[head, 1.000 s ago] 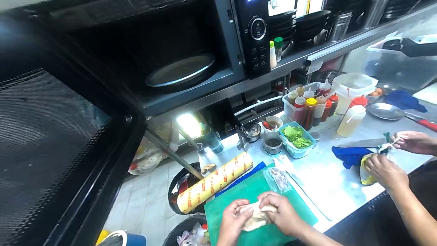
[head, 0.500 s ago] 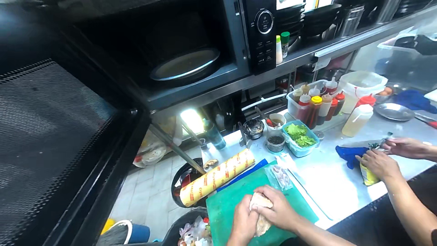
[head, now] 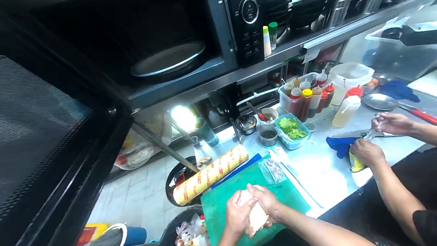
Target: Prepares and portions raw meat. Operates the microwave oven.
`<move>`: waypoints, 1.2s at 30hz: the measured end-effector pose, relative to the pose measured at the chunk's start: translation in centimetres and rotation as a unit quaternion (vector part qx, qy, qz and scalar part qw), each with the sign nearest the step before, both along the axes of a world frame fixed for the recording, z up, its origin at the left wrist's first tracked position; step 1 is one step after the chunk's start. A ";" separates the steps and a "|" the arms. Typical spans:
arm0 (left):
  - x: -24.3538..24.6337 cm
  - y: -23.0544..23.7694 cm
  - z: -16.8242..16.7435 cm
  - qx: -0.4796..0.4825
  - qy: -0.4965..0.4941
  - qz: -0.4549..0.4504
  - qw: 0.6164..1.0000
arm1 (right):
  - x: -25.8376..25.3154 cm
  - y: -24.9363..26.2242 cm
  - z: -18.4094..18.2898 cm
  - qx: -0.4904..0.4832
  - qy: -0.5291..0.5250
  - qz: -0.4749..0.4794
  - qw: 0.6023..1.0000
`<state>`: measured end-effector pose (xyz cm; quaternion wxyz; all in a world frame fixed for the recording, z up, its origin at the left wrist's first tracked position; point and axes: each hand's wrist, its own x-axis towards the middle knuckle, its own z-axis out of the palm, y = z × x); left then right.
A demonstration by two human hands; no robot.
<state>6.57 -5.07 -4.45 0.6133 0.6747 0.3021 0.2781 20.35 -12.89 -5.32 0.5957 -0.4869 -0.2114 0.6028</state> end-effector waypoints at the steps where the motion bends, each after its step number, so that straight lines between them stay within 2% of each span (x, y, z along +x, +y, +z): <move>1: 0.2 0.5 -0.6 -0.037 0.031 0.007 0.999 | 0.4 0.4 -0.8 -0.018 -0.067 -0.011 0.998; 2: 0.3 1.2 -1.5 -0.027 0.095 0.020 0.995 | 1.2 0.9 -2.0 -0.038 -0.173 -0.016 0.984; 3: 0.2 1.8 -2.4 0.034 0.179 0.032 0.983 | 2.5 0.9 -3.2 -0.061 -0.271 -0.008 0.960; 5: -1.1 2.9 -4.0 0.230 0.312 0.029 0.921 | 6.0 -0.2 -4.9 -0.106 -0.374 -0.005 0.921; 7: -3.4 3.2 -5.9 0.414 0.359 -0.007 0.837 | 9.7 -2.8 -6.4 -0.162 -0.450 -0.041 0.877; 9: -6.4 2.7 -9.4 0.488 0.374 -0.080 0.784 | 13.0 -6.6 -8.5 -0.224 -0.544 -0.077 0.805; 11: -9.7 1.5 -12.4 0.433 0.421 -0.171 0.778 | 15.1 -10.7 -10.2 -0.277 -0.604 -0.087 0.742; 12: -10.8 1.0 -13.1 0.398 0.432 -0.178 0.790 | 15.7 -12.4 -11.0 -0.295 -0.621 -0.080 0.722; 13: -11.4 0.9 -13.4 0.374 0.419 -0.147 0.814 | 16.0 -13.9 -11.7 -0.307 -0.628 -0.066 0.712; 15: -10.9 1.5 -13.3 0.338 0.360 -0.026 0.869 | 16.1 -15.9 -13.2 -0.315 -0.629 -0.028 0.710; 16: -10.1 2.1 -13.1 0.309 0.352 0.022 0.883 | 15.9 -16.5 -14.1 -0.310 -0.631 -0.015 0.711; 18: -7.5 3.8 -12.3 0.221 0.391 0.052 0.892 | 15.6 -16.4 -15.3 -0.301 -0.641 -0.009 0.706; 21: -4.0 5.7 -12.8 0.117 0.447 0.044 0.886 | 14.8 -14.6 -14.4 -0.356 -0.627 -0.022 0.693; 23: -2.9 6.5 -13.0 0.073 0.491 0.032 0.868 | 14.0 -14.0 -13.0 -0.406 -0.572 -0.057 0.710; 25: -2.7 7.4 -12.6 0.027 0.497 -0.008 0.868 | 13.1 -14.7 -11.7 -0.414 -0.516 -0.113 0.741; 30: -5.2 7.2 -11.3 0.042 0.418 -0.067 0.905 | 9.3 -19.6 -10.6 -0.307 -0.508 -0.163 0.788; 33: -6.2 7.7 -10.4 -0.040 0.395 -0.127 0.909 | 7.8 -21.2 -10.3 -0.248 -0.522 -0.155 0.802; 36: -5.3 8.5 -9.4 -0.104 0.384 -0.233 0.887 | 7.1 -20.6 -10.0 -0.216 -0.524 -0.152 0.810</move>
